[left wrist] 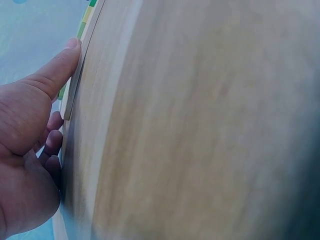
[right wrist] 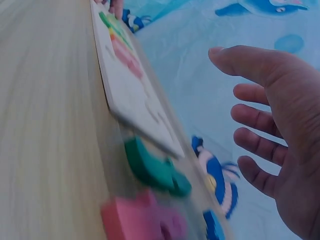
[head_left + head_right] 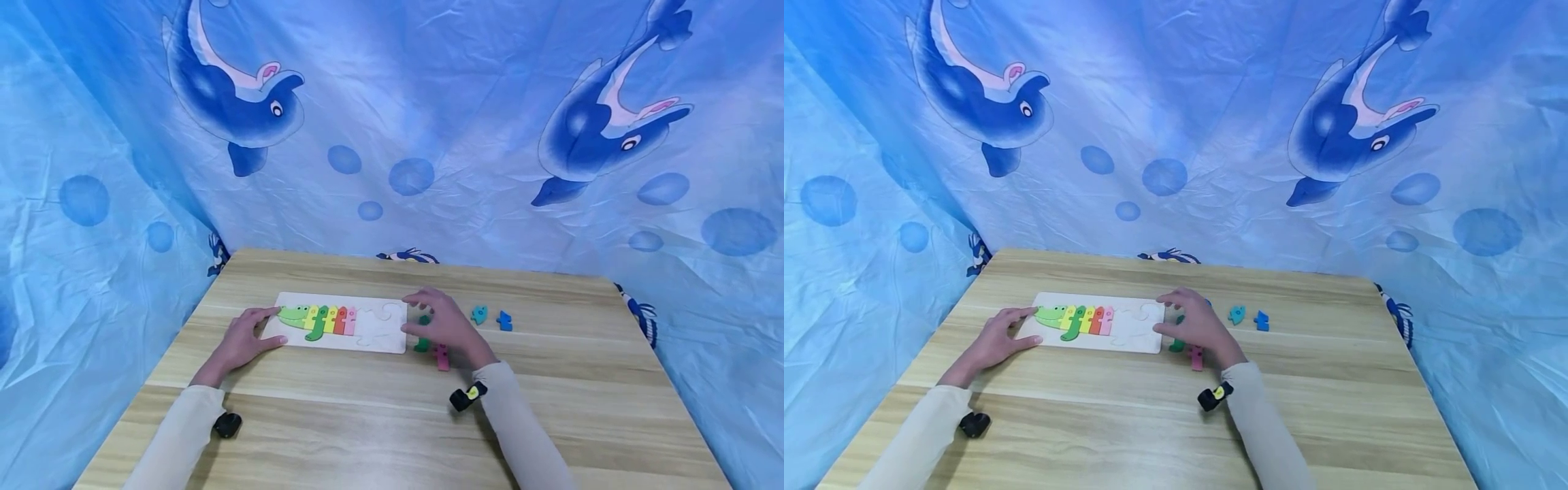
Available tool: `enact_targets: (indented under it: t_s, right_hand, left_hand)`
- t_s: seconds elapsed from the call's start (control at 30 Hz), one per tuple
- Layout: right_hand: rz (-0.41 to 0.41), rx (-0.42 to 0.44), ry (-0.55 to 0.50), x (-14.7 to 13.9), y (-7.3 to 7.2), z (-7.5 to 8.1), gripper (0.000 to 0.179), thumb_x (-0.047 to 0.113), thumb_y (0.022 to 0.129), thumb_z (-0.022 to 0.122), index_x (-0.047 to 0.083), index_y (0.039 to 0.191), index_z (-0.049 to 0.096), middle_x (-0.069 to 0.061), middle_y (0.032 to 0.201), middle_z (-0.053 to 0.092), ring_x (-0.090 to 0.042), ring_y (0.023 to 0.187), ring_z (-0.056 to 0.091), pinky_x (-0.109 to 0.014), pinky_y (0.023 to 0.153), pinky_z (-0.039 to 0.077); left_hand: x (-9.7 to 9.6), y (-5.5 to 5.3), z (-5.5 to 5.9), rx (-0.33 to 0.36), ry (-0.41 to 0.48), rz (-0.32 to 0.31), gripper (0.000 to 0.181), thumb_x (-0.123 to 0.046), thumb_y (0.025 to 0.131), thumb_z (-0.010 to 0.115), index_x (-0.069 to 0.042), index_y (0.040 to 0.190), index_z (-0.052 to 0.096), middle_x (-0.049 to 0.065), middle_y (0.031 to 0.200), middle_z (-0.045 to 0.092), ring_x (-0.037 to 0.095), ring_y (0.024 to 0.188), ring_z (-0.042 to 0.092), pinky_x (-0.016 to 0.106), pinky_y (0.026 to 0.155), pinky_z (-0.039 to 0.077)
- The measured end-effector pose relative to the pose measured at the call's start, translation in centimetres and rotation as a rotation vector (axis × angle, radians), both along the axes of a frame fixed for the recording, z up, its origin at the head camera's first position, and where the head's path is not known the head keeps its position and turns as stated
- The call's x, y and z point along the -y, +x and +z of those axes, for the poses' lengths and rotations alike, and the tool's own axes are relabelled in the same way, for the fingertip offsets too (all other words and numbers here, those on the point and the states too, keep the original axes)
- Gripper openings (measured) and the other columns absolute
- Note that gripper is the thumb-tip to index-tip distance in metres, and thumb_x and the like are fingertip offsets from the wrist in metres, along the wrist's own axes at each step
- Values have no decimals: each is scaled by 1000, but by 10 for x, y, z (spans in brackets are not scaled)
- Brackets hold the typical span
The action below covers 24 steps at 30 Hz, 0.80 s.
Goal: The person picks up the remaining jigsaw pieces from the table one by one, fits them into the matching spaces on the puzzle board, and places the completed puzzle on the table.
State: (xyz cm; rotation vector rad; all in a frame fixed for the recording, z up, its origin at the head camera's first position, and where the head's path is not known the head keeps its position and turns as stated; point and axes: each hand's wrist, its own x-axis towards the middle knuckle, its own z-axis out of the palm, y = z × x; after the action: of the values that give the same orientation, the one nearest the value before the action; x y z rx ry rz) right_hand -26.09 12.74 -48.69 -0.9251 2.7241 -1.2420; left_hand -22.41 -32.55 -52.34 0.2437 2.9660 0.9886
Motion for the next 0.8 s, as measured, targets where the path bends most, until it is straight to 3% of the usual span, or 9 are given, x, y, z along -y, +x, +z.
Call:
enact_targets:
  t_s: [0.3,0.63,0.8]
  right_hand:
    - [-91,35,48,-43,15,-2,59,38,86,83,13,137,66,-9,123,63,-32,113,60,-54,88,53]
    - [-95,-70,93,-64,25,-12,56,37,85,84,12,133,69,-10,114,66,-29,103,63,-50,84,53]
    - [-116,-51,147,-72,34,-17,58,43,85,82,15,134,69,-3,118,65,-23,107,60,-46,86,51]
  left_hand:
    - [-1,-1,-1,13,-4,6,79,-42,89,80,-5,151,48,32,149,40,51,135,35,65,107,27]
    - [0,-4,-1,16,5,7,79,-42,89,80,-5,151,48,32,149,40,51,135,36,65,108,25]
    - [-1,-4,-1,20,4,2,80,-42,89,80,-4,151,48,32,148,40,51,136,35,66,109,24]
